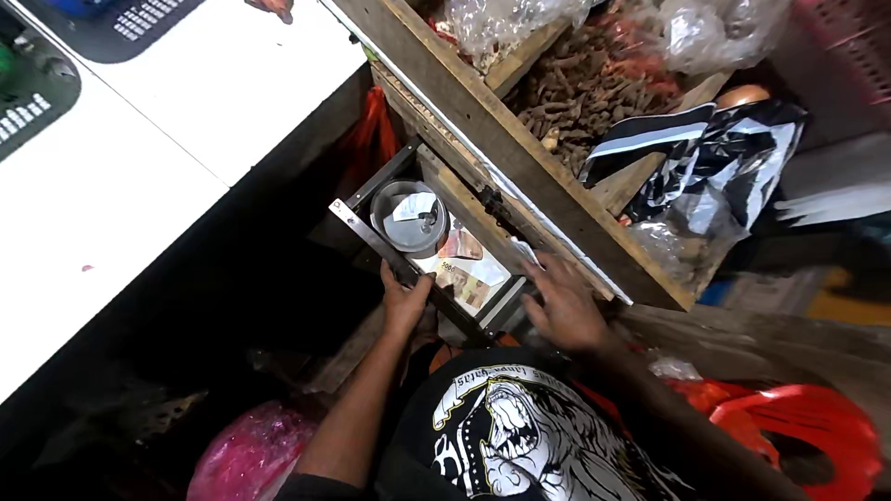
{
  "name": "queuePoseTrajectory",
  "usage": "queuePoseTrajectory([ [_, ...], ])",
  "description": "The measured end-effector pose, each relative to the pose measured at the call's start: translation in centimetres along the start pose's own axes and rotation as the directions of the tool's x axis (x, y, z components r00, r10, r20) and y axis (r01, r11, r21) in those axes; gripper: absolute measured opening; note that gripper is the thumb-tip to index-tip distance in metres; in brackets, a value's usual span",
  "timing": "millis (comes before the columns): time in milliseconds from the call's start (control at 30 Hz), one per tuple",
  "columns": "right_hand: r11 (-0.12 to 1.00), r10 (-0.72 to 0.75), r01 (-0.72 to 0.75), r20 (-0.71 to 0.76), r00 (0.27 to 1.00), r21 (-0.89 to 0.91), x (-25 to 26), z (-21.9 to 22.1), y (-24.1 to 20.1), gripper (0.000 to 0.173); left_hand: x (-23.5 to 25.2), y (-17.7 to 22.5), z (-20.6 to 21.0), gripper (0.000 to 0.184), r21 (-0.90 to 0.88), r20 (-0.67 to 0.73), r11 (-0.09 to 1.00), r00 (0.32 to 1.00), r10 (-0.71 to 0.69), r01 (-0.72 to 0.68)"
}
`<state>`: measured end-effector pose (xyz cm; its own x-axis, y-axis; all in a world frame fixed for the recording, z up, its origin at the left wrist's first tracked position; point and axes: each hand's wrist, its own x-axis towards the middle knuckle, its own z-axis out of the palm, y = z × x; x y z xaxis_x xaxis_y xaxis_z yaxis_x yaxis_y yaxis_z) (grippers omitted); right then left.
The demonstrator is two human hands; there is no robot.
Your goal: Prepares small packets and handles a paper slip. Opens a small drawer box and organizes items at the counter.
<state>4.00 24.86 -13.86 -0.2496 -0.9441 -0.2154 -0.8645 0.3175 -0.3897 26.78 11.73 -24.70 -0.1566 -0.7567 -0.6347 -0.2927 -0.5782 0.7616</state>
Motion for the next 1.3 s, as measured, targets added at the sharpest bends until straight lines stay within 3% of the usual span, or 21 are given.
queuePoseTrajectory([
  [200,0.987,0.125,-0.11,0.131,0.983,-0.117,3.1,1.8,-1.1,0.076,-0.2,-0.8,-0.9,0.101,-0.034,0.024,0.999,1.0,0.0,0.001],
  [400,0.965,0.235,-0.21,0.164,0.958,-0.156,5.6,4.3,-1.3,0.091,-0.3,-1.1,-1.7,0.097,-0.054,0.035,0.998,0.999,-0.01,0.012],
  [567,0.933,0.361,-0.352,0.162,0.919,-0.079,8.9,5.4,-0.7,0.088,-0.1,-1.5,-1.9,0.094,-0.046,0.056,0.999,0.998,0.003,-0.001],
  [633,0.916,0.396,-0.398,0.239,0.886,-0.045,10.0,5.1,-0.4,0.084,0.0,-1.6,-1.9,0.093,-0.054,0.052,0.999,0.999,0.007,-0.004],
  [767,0.93,0.338,-0.364,0.277,0.9,0.05,8.9,4.6,0.7,0.09,-0.4,-1.4,-1.9,0.094,-0.095,0.052,0.995,0.999,0.005,0.0],
  [867,0.982,0.154,-0.163,0.092,0.984,0.093,5.6,4.5,1.3,0.079,-0.9,-1.3,-2.1,0.09,-0.125,0.071,0.992,0.997,0.007,0.002],
  [1000,0.983,-0.045,0.057,-0.078,0.996,0.173,0.1,4.1,1.4,0.042,-0.7,-0.5,-1.3,0.076,-0.114,0.124,0.992,0.99,0.06,-0.046],
  [1167,0.973,-0.054,0.095,-0.19,0.98,0.213,-5.3,2.9,3.4,0.03,1.1,2.2,3.2,0.072,-0.05,0.218,0.996,0.972,0.085,-0.076],
  [1300,0.946,0.039,0.041,-0.238,0.97,0.323,-7.3,-0.4,5.1,0.024,2.7,4.7,7.5,0.078,-0.131,0.298,0.991,0.952,0.075,-0.036],
])
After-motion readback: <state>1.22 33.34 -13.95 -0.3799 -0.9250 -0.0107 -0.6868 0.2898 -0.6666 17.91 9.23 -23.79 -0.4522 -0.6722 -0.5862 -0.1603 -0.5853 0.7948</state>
